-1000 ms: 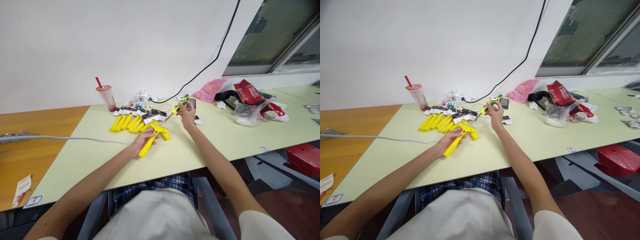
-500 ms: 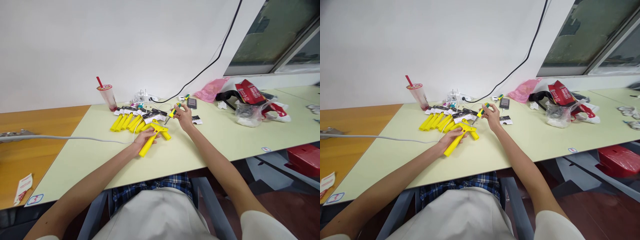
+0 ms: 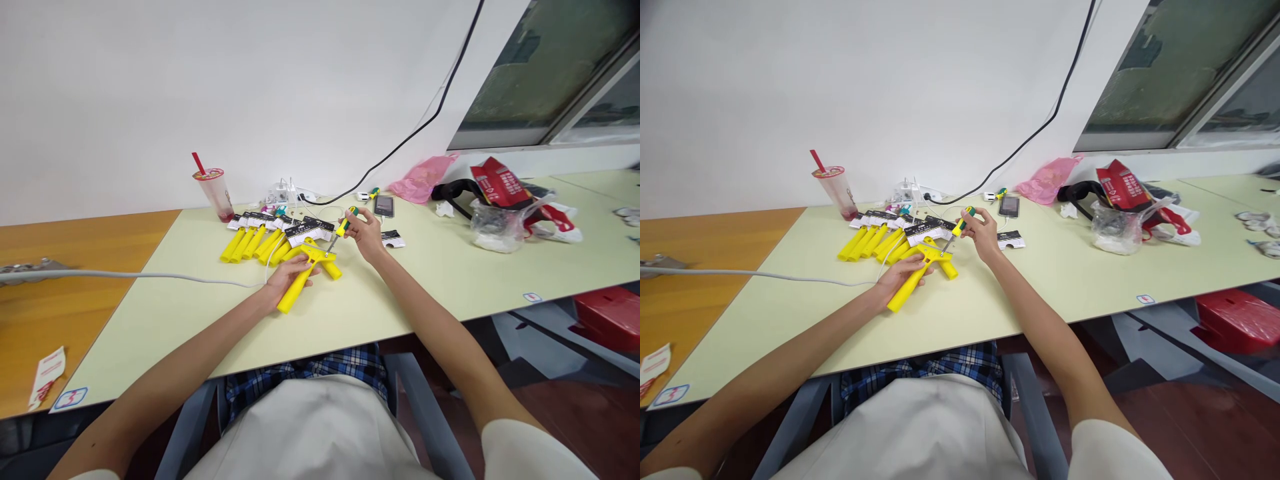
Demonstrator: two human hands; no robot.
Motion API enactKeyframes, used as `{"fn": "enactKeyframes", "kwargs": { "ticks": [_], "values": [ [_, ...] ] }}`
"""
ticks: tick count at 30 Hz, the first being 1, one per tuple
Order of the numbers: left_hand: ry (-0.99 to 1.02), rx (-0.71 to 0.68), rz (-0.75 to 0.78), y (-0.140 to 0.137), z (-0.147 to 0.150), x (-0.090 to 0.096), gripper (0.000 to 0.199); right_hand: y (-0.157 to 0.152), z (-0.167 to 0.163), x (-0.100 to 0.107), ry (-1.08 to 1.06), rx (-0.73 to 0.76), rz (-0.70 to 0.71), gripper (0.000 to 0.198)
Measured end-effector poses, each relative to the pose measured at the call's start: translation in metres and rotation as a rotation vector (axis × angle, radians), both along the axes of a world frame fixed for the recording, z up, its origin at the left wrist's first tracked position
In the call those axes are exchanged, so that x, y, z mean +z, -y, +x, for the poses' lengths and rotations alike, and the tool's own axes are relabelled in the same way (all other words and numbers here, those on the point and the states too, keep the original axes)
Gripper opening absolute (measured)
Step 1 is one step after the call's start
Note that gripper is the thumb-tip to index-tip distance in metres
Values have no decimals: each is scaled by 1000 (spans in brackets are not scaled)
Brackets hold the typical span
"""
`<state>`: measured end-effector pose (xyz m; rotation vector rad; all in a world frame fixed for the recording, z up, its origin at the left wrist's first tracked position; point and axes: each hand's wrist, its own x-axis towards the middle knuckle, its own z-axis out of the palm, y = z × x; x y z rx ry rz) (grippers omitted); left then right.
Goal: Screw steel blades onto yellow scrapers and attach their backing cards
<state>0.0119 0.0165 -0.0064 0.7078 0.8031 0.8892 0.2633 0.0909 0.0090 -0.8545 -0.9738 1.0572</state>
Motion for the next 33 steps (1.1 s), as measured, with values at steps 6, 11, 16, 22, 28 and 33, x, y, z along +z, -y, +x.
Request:
{"fn": "enactKeyframes", "kwargs": {
  "ticks": [6, 11, 16, 22, 28, 33],
  "values": [
    [-7, -7, -7, 1, 1, 2, 37, 0, 0, -1, 6, 3, -4, 61],
    [-1, 3, -13, 2, 2, 6, 39, -2, 1, -2, -7, -8, 1, 59],
    [-5, 13, -31, 3, 2, 8, 38, -2, 1, -2, -2, -22, 3, 60],
    [4, 20, -42, 3, 1, 7, 38, -3, 2, -4, -10, -28, 18, 57],
    [10, 8, -42, 2, 1, 5, 40, -3, 3, -2, -20, -32, 32, 56],
    [20, 0, -29, 1, 1, 5, 40, 0, 2, 1, -27, -44, 33, 59]
  ]
}}
